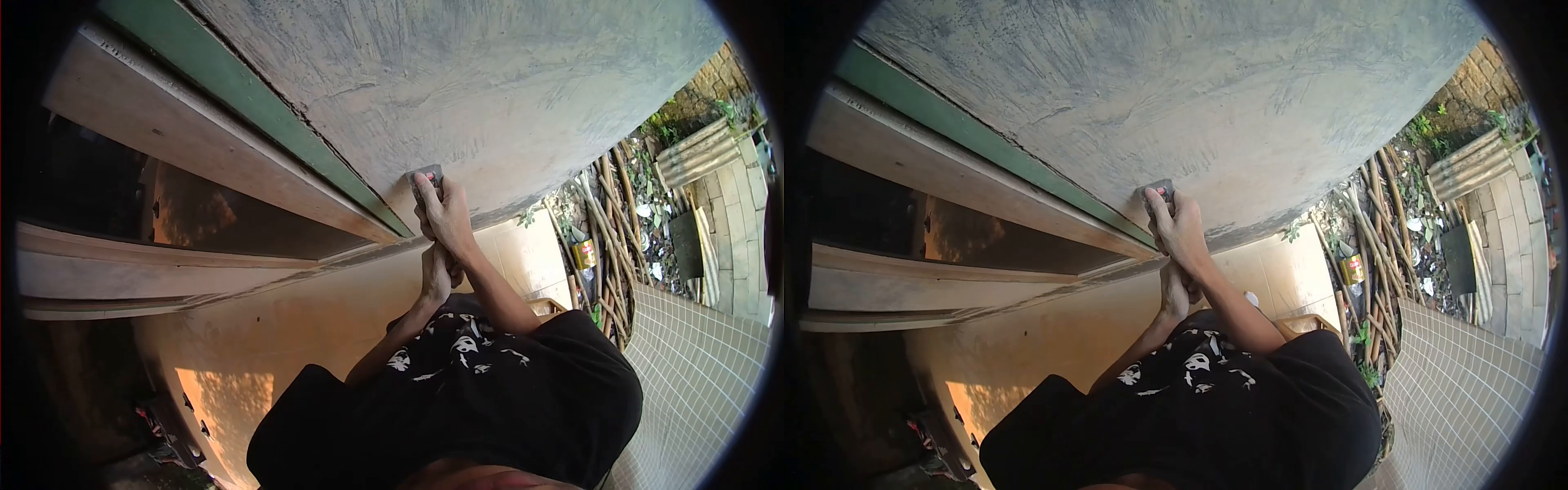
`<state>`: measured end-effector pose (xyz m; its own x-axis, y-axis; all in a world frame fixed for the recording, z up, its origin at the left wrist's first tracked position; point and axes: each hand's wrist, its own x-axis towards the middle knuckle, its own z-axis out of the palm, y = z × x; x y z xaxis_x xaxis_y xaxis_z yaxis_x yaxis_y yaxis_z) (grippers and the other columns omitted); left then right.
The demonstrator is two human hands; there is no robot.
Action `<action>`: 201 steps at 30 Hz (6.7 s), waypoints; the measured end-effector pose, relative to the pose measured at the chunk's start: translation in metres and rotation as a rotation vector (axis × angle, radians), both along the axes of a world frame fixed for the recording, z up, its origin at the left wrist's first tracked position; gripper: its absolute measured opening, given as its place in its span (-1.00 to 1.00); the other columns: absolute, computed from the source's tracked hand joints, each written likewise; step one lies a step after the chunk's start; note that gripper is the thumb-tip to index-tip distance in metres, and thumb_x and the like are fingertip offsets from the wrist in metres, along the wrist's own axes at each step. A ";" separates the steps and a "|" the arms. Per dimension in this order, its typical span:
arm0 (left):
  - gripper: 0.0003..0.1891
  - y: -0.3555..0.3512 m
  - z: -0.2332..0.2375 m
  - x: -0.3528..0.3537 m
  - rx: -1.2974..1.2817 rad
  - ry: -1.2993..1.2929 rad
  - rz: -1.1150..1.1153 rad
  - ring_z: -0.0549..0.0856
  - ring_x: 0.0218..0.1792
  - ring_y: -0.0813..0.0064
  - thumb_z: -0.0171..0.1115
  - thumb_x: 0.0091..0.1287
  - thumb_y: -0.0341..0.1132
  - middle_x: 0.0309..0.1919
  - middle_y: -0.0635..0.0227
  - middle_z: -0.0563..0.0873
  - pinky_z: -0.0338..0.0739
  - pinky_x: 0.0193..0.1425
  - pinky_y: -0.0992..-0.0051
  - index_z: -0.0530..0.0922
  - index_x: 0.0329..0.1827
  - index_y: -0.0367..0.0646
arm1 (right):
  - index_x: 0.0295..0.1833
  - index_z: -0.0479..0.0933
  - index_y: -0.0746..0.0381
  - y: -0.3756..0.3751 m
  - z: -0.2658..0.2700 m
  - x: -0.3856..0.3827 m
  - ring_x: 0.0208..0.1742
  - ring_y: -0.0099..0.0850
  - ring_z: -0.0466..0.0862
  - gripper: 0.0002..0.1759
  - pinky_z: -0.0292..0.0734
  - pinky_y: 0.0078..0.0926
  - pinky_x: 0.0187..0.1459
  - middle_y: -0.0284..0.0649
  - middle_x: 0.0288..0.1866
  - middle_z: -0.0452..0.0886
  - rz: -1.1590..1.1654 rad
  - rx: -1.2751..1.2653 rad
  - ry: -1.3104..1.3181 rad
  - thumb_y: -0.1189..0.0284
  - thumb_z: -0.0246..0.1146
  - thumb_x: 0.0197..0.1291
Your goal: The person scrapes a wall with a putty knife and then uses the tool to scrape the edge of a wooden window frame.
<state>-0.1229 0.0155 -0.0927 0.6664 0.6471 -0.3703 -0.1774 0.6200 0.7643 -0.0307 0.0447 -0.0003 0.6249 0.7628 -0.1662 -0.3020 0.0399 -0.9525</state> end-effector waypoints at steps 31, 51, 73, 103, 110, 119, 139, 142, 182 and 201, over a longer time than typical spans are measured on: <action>-0.43 -0.011 -0.026 0.005 -0.024 0.138 -0.038 0.19 -0.82 0.71 -0.26 0.40 0.29 -0.79 0.62 0.23 -0.01 -0.77 0.62 0.29 -0.56 0.03 | -0.44 0.32 0.23 -0.007 -0.030 0.005 -0.82 -0.69 0.22 -0.62 0.01 -0.65 -0.81 -0.42 -0.75 0.30 -0.005 -0.067 0.010 0.22 0.13 0.36; -0.42 -0.009 -0.022 0.012 0.018 0.122 -0.044 0.20 -0.84 0.69 -0.30 0.42 0.25 -0.80 0.61 0.24 -0.02 -0.78 0.61 0.29 -0.61 0.02 | -0.47 0.39 0.29 -0.006 -0.024 0.012 -0.80 -0.65 0.31 -0.60 0.14 -0.59 -0.77 -0.41 -0.77 0.33 -0.010 -0.077 -0.063 0.23 0.17 0.33; -0.47 -0.017 -0.050 0.002 -0.037 0.138 -0.061 0.18 -0.82 0.68 -0.30 0.45 0.22 -0.77 0.59 0.25 0.00 -0.79 0.62 0.35 -0.47 0.00 | -0.44 0.31 0.24 -0.011 -0.040 0.009 -0.85 -0.66 0.23 -0.62 0.06 -0.63 -0.84 -0.40 -0.78 0.30 -0.035 -0.097 0.028 0.23 0.12 0.37; -0.44 -0.017 -0.017 0.017 0.058 0.079 -0.099 0.21 -0.80 0.70 -0.27 0.42 0.26 -0.76 0.60 0.24 0.04 -0.78 0.64 0.31 -0.54 0.02 | -0.47 0.30 0.22 -0.019 -0.009 0.028 -0.83 -0.68 0.24 -0.60 0.05 -0.65 -0.82 -0.43 -0.77 0.30 -0.042 -0.034 0.018 0.21 0.13 0.36; -0.43 -0.023 -0.021 0.017 -0.119 0.109 -0.151 0.16 -0.83 0.69 -0.25 0.39 0.31 -0.78 0.58 0.20 -0.02 -0.78 0.62 0.20 -0.60 0.06 | -0.46 0.29 0.21 -0.022 -0.023 0.028 -0.85 -0.66 0.23 -0.59 0.05 -0.65 -0.84 -0.41 -0.78 0.30 -0.009 -0.057 0.081 0.19 0.13 0.36; -0.44 -0.017 -0.011 0.032 -0.042 0.105 -0.080 0.20 -0.82 0.69 -0.26 0.41 0.27 -0.77 0.60 0.22 0.01 -0.78 0.65 0.23 -0.61 0.07 | -0.45 0.31 0.22 -0.021 -0.009 0.038 -0.84 -0.67 0.26 -0.60 0.07 -0.66 -0.82 -0.41 -0.77 0.30 0.022 -0.057 0.073 0.19 0.14 0.35; -0.46 -0.028 -0.009 0.043 -0.077 0.130 -0.061 0.16 -0.85 0.70 -0.25 0.44 0.21 -0.79 0.61 0.22 -0.03 -0.80 0.63 0.28 -0.60 0.04 | -0.42 0.39 0.30 -0.027 -0.006 0.049 -0.85 -0.64 0.28 -0.62 0.09 -0.60 -0.83 -0.39 -0.80 0.33 -0.022 -0.108 0.007 0.23 0.16 0.34; -0.45 -0.033 -0.018 0.044 -0.084 0.151 -0.029 0.16 -0.85 0.70 -0.26 0.43 0.23 -0.80 0.60 0.22 -0.04 -0.80 0.63 0.29 -0.61 0.04 | -0.42 0.39 0.29 -0.027 -0.017 0.045 -0.85 -0.64 0.28 -0.62 0.09 -0.60 -0.83 -0.39 -0.80 0.33 -0.034 -0.108 -0.074 0.22 0.16 0.34; -0.39 -0.024 -0.011 0.039 0.069 0.059 -0.122 0.24 -0.80 0.72 -0.35 0.40 0.31 -0.76 0.60 0.26 0.05 -0.77 0.65 0.32 -0.47 -0.04 | -0.44 0.38 0.30 -0.023 -0.008 0.048 -0.83 -0.65 0.31 -0.60 0.12 -0.62 -0.80 -0.39 -0.79 0.34 -0.017 -0.152 -0.008 0.21 0.16 0.33; -0.42 -0.030 -0.038 0.032 -0.017 0.138 -0.109 0.19 -0.81 0.71 -0.37 0.42 0.30 -0.76 0.62 0.24 0.01 -0.77 0.63 0.34 -0.49 0.02 | -0.44 0.35 0.27 -0.026 -0.029 0.039 -0.84 -0.65 0.28 -0.60 0.10 -0.63 -0.82 -0.39 -0.78 0.34 -0.043 -0.112 0.005 0.20 0.15 0.34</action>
<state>-0.0913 -0.0141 -0.1308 0.6742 0.5670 -0.4732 -0.0026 0.6425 0.7663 0.0079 0.0192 -0.0293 0.6560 0.7116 -0.2516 -0.3068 -0.0531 -0.9503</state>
